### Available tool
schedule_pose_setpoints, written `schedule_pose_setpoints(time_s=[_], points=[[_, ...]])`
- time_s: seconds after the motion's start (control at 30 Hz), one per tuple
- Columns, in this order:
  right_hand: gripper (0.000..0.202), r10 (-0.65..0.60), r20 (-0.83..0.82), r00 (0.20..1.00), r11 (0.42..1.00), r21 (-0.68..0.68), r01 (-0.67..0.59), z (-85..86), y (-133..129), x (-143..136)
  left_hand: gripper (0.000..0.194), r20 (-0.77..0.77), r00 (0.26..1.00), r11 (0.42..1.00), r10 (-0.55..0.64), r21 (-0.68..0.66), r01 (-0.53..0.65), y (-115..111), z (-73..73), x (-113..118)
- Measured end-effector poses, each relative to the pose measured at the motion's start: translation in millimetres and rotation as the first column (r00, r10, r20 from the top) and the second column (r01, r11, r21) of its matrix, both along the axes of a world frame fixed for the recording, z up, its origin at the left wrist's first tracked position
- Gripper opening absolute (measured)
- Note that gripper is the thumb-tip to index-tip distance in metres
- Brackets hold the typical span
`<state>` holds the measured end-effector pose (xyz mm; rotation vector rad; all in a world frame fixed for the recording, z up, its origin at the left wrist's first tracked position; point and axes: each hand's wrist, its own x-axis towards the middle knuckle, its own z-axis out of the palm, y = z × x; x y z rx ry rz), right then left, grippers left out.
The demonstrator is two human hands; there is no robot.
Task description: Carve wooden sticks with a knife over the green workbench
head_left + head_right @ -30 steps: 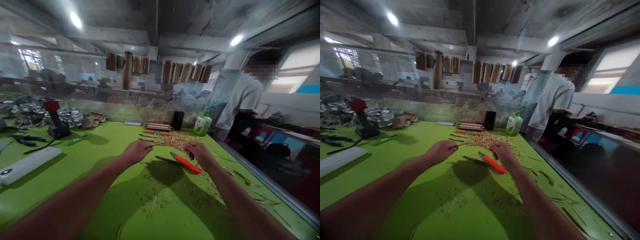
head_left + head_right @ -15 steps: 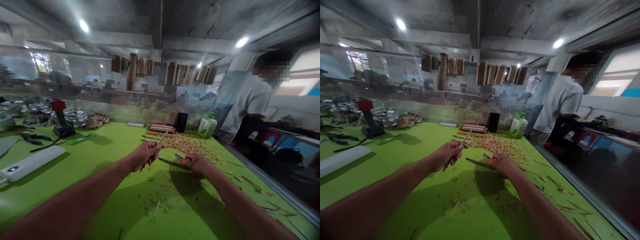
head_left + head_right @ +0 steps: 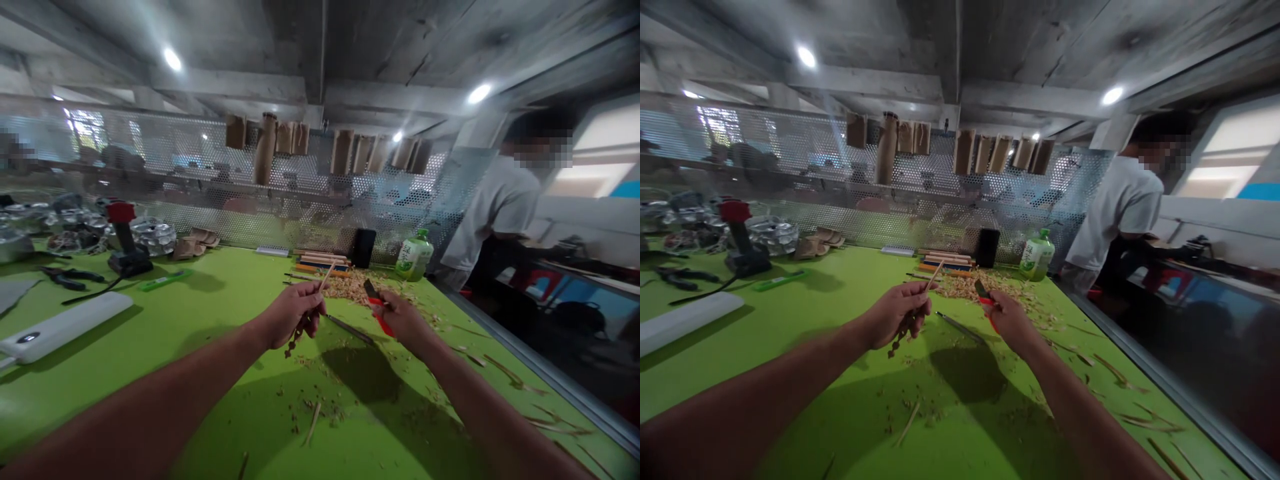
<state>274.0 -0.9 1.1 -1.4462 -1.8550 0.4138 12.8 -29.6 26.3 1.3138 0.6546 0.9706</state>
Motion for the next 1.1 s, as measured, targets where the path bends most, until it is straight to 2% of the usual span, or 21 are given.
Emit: schedule_pose_setpoints(time_s=[0.1,0.2,0.27,0.37,0.47,0.57,0.73,0.93,1.1], points=[[0.033,0.133,-0.324,0.937,0.988,-0.026,-0.149,8.1,-16,-18,0.036,-0.007,1.000,1.000,0.009,-0.012,-0.009,1,-3.0,1],[0.040,0.175,-0.442,0.880,0.971,-0.071,-0.229,11.2,-33,-36,0.037,-0.010,1.000,0.999,0.029,-0.029,-0.029,1,-6.4,4],[0.042,0.171,-0.382,0.908,0.974,-0.071,-0.213,10.1,-40,-44,0.038,-0.011,0.999,0.998,0.032,-0.048,-0.032,0,-8.4,7],[0.040,0.161,-0.109,0.981,0.987,0.036,-0.158,6.8,-45,-49,0.039,-0.018,1.000,0.998,0.014,-0.068,-0.016,-4,-10.9,10],[0.036,0.108,0.093,0.990,0.988,0.102,-0.117,4.1,-45,-50,0.031,-0.034,0.999,0.997,-0.034,-0.065,0.031,-7,-13.7,13],[0.034,0.079,0.138,0.987,0.986,0.137,-0.099,2.8,-44,-51,0.020,-0.063,0.996,0.996,-0.057,-0.066,0.053,-9,-15.8,16],[0.029,0.106,0.259,0.960,0.967,0.199,-0.161,3.7,-44,-53,0.016,-0.084,0.995,0.998,-0.051,-0.035,0.048,-14,-12.3,17],[0.027,0.027,0.295,0.955,0.970,0.222,-0.096,8.8,-44,-50,0.028,-0.135,0.990,0.998,-0.045,-0.043,0.040,-21,-6.7,18],[0.029,0.069,0.302,0.951,0.969,0.205,-0.136,8.3,-46,-51,0.026,-0.139,0.989,0.999,-0.040,-0.038,0.035,-20,-8.8,19]])
